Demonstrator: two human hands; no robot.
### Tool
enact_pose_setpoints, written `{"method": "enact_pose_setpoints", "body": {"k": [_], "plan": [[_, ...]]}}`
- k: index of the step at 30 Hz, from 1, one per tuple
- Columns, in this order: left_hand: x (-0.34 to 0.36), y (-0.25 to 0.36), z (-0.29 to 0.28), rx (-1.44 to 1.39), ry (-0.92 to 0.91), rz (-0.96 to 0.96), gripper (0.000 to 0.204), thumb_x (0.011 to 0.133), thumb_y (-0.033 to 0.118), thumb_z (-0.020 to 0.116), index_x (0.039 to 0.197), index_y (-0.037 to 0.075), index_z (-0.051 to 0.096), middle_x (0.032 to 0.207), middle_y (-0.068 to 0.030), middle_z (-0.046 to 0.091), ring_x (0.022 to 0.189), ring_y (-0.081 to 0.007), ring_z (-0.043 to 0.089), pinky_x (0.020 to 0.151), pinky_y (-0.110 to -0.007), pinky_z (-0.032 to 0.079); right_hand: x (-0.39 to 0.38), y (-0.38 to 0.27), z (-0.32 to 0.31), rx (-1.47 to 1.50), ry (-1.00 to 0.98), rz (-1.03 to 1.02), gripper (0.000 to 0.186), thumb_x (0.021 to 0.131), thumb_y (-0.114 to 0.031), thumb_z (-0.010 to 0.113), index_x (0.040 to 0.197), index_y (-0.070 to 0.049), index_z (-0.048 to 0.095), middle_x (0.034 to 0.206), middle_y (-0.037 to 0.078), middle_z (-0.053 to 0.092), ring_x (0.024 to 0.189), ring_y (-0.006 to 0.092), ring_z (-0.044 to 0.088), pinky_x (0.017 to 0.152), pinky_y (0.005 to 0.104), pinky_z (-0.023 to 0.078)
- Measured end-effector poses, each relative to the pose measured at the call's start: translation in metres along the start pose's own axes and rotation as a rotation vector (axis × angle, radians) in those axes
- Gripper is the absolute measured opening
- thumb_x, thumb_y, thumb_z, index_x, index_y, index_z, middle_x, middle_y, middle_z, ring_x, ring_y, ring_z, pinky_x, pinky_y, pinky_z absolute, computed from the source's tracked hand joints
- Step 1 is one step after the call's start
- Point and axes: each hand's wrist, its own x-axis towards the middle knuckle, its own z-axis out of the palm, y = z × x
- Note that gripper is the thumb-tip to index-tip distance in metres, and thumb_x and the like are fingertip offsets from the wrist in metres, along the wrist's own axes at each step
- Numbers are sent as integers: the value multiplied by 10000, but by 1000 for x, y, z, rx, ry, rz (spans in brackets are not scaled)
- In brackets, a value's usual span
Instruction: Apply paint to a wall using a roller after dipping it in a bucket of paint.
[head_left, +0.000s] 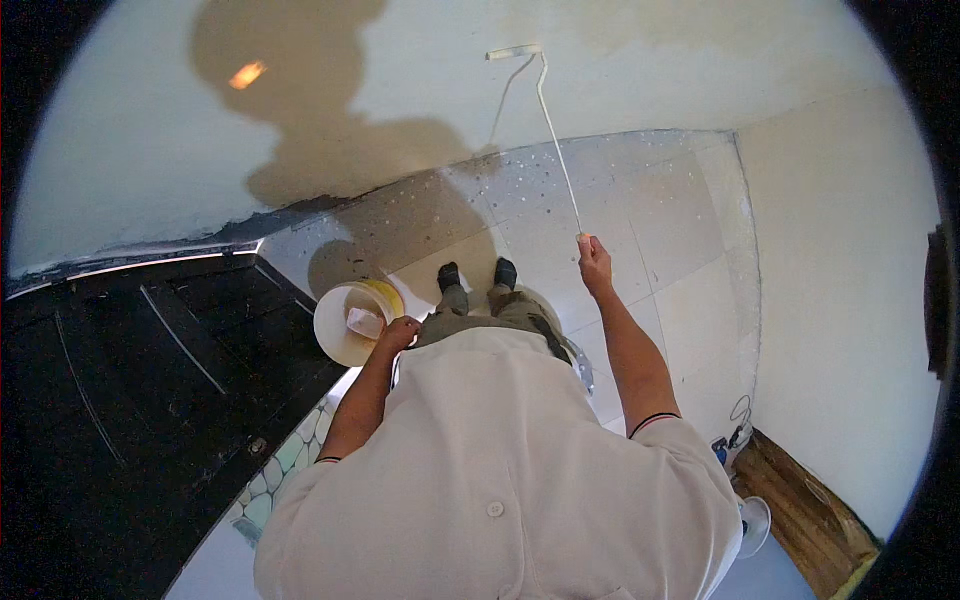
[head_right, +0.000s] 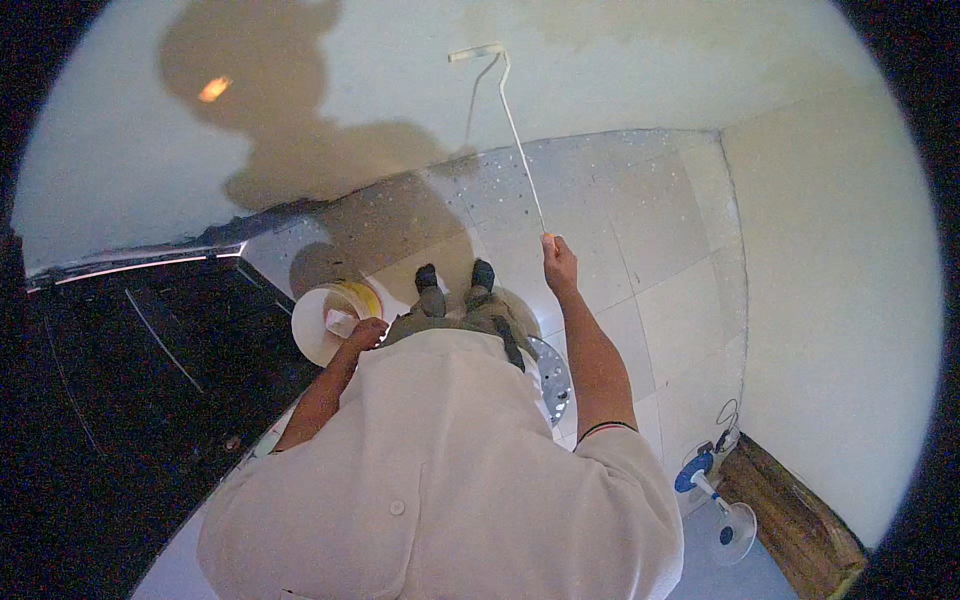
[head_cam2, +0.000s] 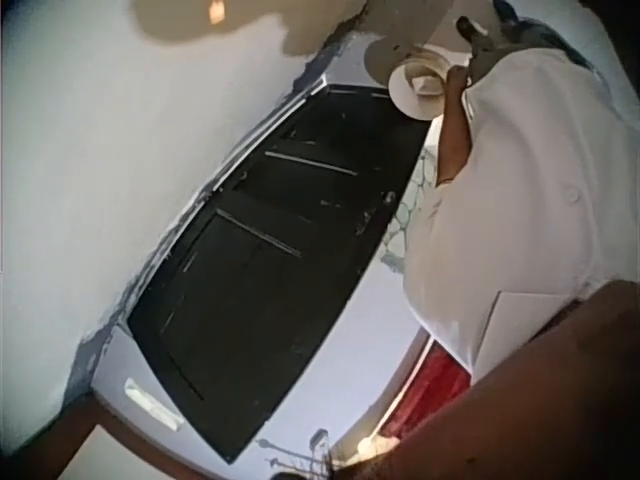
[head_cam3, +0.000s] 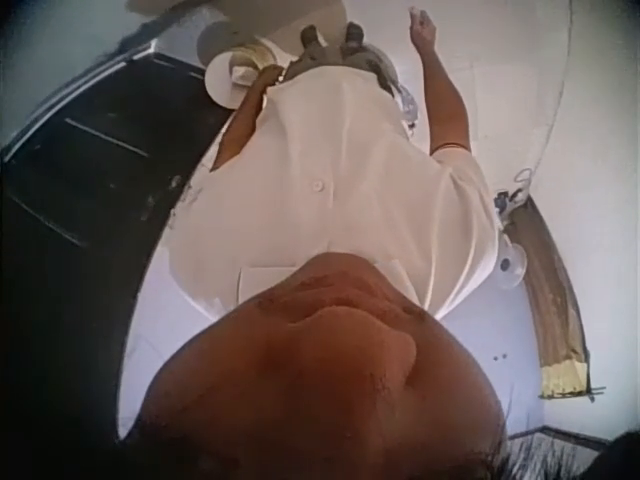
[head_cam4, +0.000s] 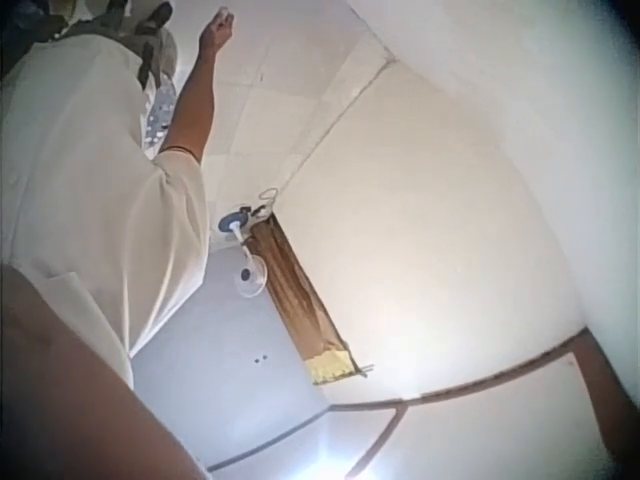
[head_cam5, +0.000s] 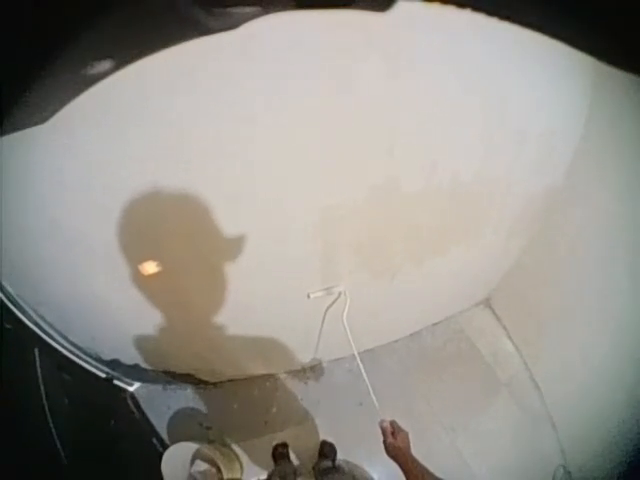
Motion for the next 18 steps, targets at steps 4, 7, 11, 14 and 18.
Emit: {"method": "enact_pose_setpoints", "body": {"k": [4,7,11,14,18], "plan": [[-13,29,2,63,24,-203,264,758,241,542,883,20,612,735,-79,613,663,-164,563,627,-300,462,-1,3,1,91,-2,-11,335,902,-389,435,772,-89,510,561,-74,305,477,21,280,424,204,237],[-10,10,-7,103,54,-105,279,753,260,547,875,20,618,799,-109,633,734,-187,586,698,-312,462,3,-8,0,164,-10,-51,331,907,-382,428,772,-88,500,567,-74,318,466,16,289,408,194,237],[3,-13,-19,228,55,-80,285,755,263,543,880,18,620,816,-118,637,766,-199,595,717,-331,464,14,-40,-5,197,-36,-27,393,902,-413,415,785,-48,501,540,-25,373,485,62,374,439,245,310],[9,-12,-20,258,43,-76,283,757,257,541,880,14,618,798,-111,635,753,-194,593,710,-330,464,21,-74,-7,322,-54,-89,370,910,-401,407,749,-72,459,539,-52,346,477,41,339,427,223,290],[6,11,-15,109,39,-141,264,758,242,542,873,16,615,761,-83,621,687,-160,570,664,-305,465,32,-84,-7,361,-60,-106,352,916,-371,409,747,-67,459,545,-53,351,481,42,341,431,225,298]]}}
